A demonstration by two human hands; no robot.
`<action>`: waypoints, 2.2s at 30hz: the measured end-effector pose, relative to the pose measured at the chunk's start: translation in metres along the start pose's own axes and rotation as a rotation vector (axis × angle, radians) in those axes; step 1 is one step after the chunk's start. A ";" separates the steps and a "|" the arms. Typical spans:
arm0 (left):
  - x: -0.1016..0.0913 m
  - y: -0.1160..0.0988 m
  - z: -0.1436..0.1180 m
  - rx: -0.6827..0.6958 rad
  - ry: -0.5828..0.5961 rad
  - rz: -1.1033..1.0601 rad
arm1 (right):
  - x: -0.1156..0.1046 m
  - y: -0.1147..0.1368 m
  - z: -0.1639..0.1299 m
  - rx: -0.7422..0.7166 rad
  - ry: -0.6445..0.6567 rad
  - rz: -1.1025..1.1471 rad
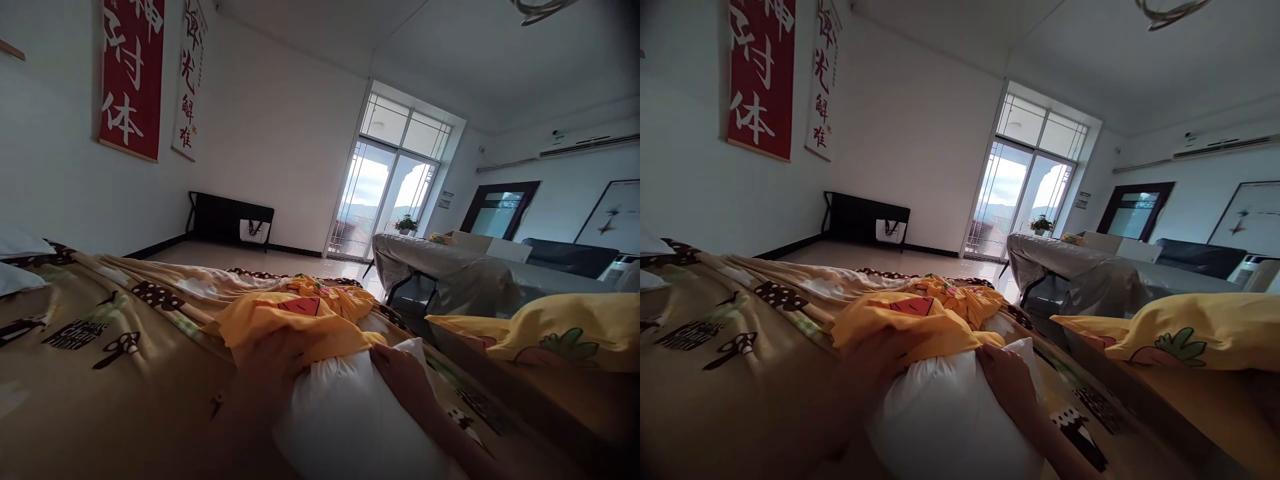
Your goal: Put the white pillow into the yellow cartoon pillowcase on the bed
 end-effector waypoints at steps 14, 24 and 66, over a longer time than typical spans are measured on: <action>0.000 0.030 0.008 0.026 -0.097 0.035 | -0.003 0.016 0.009 -0.037 0.054 0.056; 0.006 0.011 -0.005 -0.166 0.189 -0.391 | -0.004 0.024 0.010 -0.020 0.083 -0.005; 0.022 0.000 -0.026 0.066 -0.828 0.109 | -0.011 0.125 -0.051 -0.495 0.110 -0.205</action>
Point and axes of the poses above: each hand's wrist, its own z-axis towards the middle knuckle, its own x-axis out of the palm, y = z × x, the point moved 6 cm from there along z, towards the middle knuckle, and after that the axes turned 4 degrees about y, right-handed, at the moved point
